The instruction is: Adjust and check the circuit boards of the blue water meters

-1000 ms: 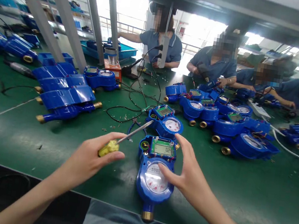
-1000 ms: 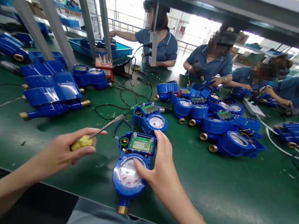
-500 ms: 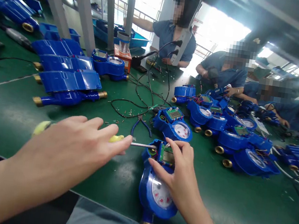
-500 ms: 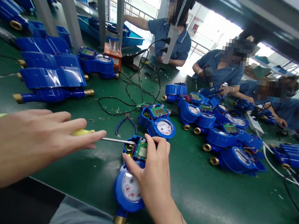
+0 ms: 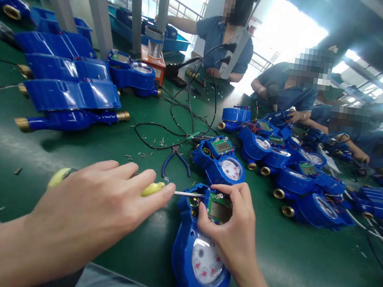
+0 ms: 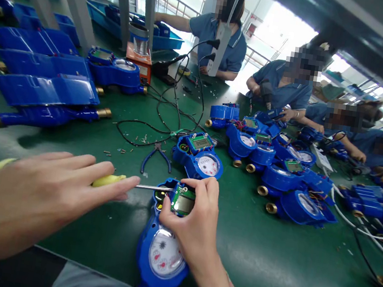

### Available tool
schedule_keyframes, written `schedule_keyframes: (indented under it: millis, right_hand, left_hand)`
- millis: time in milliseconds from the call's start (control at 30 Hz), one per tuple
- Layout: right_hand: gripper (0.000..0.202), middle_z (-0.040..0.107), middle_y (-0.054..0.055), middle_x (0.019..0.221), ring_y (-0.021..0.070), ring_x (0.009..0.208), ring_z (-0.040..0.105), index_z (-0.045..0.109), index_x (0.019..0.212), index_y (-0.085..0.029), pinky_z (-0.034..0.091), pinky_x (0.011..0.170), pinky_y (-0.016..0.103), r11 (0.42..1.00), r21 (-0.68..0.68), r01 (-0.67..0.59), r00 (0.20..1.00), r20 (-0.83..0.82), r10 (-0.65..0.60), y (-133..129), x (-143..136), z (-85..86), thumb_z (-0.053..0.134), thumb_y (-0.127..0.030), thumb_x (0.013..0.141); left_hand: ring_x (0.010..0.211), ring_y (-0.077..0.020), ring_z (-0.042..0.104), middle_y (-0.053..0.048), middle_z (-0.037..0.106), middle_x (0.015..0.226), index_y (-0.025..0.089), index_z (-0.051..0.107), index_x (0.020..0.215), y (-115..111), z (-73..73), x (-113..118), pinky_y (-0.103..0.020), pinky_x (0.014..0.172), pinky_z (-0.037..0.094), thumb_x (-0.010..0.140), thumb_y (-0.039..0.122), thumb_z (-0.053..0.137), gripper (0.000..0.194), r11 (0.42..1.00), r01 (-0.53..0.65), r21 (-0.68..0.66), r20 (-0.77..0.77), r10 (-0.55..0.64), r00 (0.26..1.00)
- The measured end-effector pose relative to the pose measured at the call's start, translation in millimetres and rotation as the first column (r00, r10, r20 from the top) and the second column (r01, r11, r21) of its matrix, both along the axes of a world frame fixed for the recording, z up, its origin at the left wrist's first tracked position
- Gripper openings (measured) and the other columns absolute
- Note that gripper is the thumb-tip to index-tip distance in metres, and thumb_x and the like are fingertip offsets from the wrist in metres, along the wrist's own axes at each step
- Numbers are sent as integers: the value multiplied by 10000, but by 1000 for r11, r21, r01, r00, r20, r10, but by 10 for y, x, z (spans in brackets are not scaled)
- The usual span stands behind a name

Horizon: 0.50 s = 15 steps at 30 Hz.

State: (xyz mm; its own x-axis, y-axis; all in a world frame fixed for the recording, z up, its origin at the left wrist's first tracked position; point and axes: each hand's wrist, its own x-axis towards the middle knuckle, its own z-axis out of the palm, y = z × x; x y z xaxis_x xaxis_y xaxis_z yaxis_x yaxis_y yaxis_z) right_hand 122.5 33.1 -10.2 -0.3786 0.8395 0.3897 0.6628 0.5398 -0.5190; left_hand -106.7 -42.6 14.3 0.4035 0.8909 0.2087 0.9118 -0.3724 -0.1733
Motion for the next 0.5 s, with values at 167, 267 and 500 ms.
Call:
schedule_keyframes:
  millis: [167, 267, 500]
  right_hand:
    - [278, 538, 80, 930, 234, 867, 547, 637, 993, -128, 495, 752, 382, 1000, 9, 16, 999, -37, -16, -19, 1, 8, 698, -206, 732]
    - [287, 536, 83, 928, 231, 862, 546, 642, 1004, -117, 501, 751, 374, 999, 21, 24, 998, -54, -23, -23, 1, -5, 702, -200, 737]
    - [389, 557, 83, 974, 252, 940, 572, 653, 1055, -147, 518, 862, 422, 992, -89, -93, 995, -31, 91, 86, 62, -17, 803, -267, 717]
  left_hand:
    - [723, -263, 554, -36, 618, 864, 350, 529, 1332, -42, -159, -20, -356, 614, 365, 876, 113, 463, 518, 999, -44, -26, -20, 44, 999]
    - [729, -266, 540, -28, 603, 866, 380, 491, 1366, -42, -228, -44, -357, 611, 356, 915, 181, 447, 495, 999, -43, 5, 13, 43, 999]
    - [674, -224, 511, -10, 555, 767, 427, 597, 1255, 13, -152, -186, -319, 580, 311, 956, 473, 457, 333, 995, -83, -47, 143, 89, 986]
